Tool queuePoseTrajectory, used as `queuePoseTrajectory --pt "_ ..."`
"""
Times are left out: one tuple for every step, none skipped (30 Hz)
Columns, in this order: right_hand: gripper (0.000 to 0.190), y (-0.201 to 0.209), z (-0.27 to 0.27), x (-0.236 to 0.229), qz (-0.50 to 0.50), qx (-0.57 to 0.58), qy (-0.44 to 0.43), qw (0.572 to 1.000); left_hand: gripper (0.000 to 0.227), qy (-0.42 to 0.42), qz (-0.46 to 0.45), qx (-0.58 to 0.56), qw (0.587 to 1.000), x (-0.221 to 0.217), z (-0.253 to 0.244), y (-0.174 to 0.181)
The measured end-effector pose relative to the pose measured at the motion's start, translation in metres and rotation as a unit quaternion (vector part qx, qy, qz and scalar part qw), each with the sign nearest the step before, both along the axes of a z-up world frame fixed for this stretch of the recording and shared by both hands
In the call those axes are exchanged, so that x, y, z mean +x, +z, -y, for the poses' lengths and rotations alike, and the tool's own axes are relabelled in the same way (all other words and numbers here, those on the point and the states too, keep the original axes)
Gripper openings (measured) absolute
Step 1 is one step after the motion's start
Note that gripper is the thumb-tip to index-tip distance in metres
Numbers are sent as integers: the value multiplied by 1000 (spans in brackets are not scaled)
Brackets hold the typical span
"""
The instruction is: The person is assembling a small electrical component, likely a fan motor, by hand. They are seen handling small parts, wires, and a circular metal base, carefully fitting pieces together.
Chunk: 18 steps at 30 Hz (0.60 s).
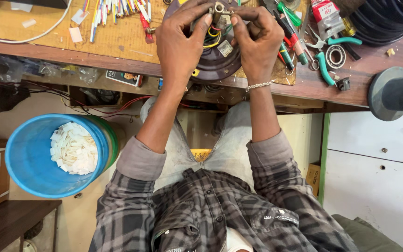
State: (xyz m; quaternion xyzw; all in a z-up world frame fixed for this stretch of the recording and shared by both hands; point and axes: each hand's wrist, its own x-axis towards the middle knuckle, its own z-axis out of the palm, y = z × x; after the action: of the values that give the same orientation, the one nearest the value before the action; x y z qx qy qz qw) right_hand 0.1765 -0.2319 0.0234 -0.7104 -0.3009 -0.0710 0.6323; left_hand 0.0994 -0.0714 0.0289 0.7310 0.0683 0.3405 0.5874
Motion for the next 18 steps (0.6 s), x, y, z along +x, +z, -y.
queuePoseTrajectory --pt "7 0 1 2 1 -1 7 1000 22 2 -3 0 1000 0 0 1" --pt "8 0 2 4 -11 11 21 1000 22 2 -3 1 1000 0 -1 1" --pt "9 -1 2 6 -23 22 35 999 22 1 -3 2 1000 0 -1 2" --pt "10 -2 3 7 -36 32 48 998 22 0 -3 3 1000 0 0 2" --pt "14 -2 4 9 -43 37 47 997 22 1 -12 2 1000 1 0 2" --pt "18 -3 4 10 -52 43 46 997 22 1 -23 1 1000 1 0 2" --pt "22 -3 4 12 -60 48 44 996 22 1 -33 0 999 1 1 1" --pt "29 -4 4 13 -58 40 40 997 22 3 -15 13 1000 0 1 1" --pt "36 -4 4 14 -55 33 35 997 22 4 3 27 1000 0 1 0" --pt "43 -3 4 15 -52 25 30 998 22 5 21 40 999 0 1 1" --pt "45 -2 3 16 -52 29 35 998 22 4 16 32 999 0 0 1" --pt "47 0 3 17 -52 33 40 997 22 2 11 24 1000 0 0 1" --pt "49 2 2 19 -51 37 45 997 22 1 6 16 1000 1 0 1" --pt "42 4 2 20 -37 8 52 998 22 -2 -4 5 1000 0 0 1" --pt "36 7 2 21 -24 -22 59 998 22 -5 -14 -6 1000 1 0 1" --pt "30 10 2 22 -10 -51 66 996 22 -7 -23 -17 1000 1 -1 1" --pt "30 14 1 23 8 -67 78 995 22 -6 -20 -12 1000 1 -1 1" --pt "31 18 0 24 26 -81 91 992 22 -3 -16 -6 1000 1 -1 1"
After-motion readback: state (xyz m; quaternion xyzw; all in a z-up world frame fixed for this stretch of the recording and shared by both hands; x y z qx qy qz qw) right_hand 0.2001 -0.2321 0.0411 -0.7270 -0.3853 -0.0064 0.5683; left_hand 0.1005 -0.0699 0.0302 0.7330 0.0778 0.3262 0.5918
